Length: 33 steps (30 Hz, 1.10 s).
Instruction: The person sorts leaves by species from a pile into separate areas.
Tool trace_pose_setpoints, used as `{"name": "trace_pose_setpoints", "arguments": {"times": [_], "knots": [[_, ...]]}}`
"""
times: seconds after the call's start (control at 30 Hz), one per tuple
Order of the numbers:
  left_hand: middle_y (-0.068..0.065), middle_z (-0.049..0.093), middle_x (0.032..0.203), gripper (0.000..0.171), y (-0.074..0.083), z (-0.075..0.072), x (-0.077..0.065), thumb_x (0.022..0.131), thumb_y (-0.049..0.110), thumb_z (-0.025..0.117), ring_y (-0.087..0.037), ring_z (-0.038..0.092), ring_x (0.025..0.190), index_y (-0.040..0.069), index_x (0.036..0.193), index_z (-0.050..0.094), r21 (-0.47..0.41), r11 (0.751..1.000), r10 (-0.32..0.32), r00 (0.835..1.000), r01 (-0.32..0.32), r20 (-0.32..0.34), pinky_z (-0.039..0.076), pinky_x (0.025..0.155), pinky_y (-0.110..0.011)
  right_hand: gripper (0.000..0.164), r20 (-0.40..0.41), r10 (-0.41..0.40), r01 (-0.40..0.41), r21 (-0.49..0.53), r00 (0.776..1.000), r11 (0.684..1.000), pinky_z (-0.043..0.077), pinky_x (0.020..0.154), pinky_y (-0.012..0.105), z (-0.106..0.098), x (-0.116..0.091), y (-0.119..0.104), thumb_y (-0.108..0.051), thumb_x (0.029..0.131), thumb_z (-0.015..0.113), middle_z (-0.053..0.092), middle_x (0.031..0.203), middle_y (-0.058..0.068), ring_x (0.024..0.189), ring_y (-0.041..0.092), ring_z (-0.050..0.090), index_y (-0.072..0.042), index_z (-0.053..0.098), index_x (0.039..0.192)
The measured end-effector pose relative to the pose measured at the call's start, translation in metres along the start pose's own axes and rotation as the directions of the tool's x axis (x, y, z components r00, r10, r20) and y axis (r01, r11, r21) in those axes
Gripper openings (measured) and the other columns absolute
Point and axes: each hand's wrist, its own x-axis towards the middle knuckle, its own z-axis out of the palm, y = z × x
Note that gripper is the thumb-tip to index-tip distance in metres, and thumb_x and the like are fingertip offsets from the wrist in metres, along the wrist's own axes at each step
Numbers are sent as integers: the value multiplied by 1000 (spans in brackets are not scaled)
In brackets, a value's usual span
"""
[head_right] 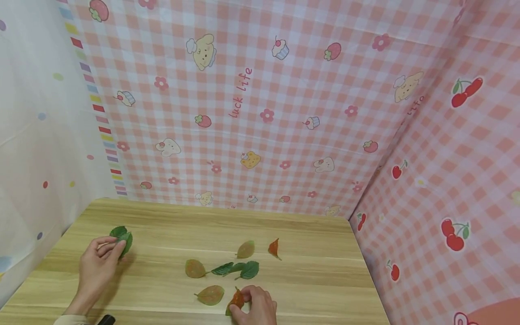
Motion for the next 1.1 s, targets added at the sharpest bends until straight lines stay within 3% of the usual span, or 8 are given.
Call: {"name": "trace_pose_setpoints", "arguments": {"times": [0.07,0.17,0.3,0.33,0.57,0.77,1.0,1.1], "knots": [[10,80,103,35,0,-1,0,112,20,73,18,66,87,-5,135,64,1,1000,-17,1000,17,-22,59,77,-8,31,-2,-3,3,-2,1000,1000,46,81,29,0,0,0,-38,89,94,72,95,-11,89,3,58,-18,79,108],[1,83,106,28,0,-1,-1,112,16,73,21,64,87,-5,129,71,21,1000,3,999,-2,-38,58,78,-6,30,-6,-9,9,-6,1000,1000,46,82,30,0,-1,0,-38,89,94,72,95,-11,89,3,59,-18,79,108],[-32,76,135,29,-2,-3,-2,112,9,69,28,57,92,-6,136,72,52,998,38,999,-37,-11,54,81,-1,30,-9,-3,3,0,1000,1000,46,82,30,0,-1,-2,-37,89,94,72,95,-11,89,3,59,-18,79,107],[-35,73,140,30,-3,-4,-2,111,7,68,29,55,93,-6,139,71,58,998,38,999,-38,3,53,82,0,30,-8,1,-1,2,1000,1000,46,83,30,0,-1,-2,-37,89,93,72,95,-11,89,3,59,-18,79,108],[-38,67,149,45,-11,-9,-1,107,0,69,32,46,97,0,152,65,145,988,42,997,-51,66,46,82,4,29,0,14,-14,6,1000,1000,46,83,31,-1,-1,-3,-37,89,93,72,95,-11,89,3,59,-19,79,108],[-38,73,136,49,-16,-7,1,103,-1,78,30,48,93,-4,150,64,194,975,106,994,-109,26,48,78,3,29,5,21,-21,7,1000,1000,45,81,29,0,0,-3,-37,89,93,72,94,-11,88,3,58,-19,79,107],[-31,80,126,49,-19,-7,4,104,8,81,28,52,80,-3,148,65,232,971,55,998,-50,-12,48,70,0,29,3,10,-10,1,1000,1000,45,82,30,0,0,-2,-36,89,93,72,94,-11,88,3,58,-18,79,107],[-29,83,121,43,-21,-6,7,103,9,82,28,52,76,-4,142,69,251,966,71,997,-61,-32,45,69,0,29,1,8,-8,-1,1000,1000,45,82,30,0,0,-1,-37,89,93,72,94,-11,88,2,58,-18,79,107]]}}
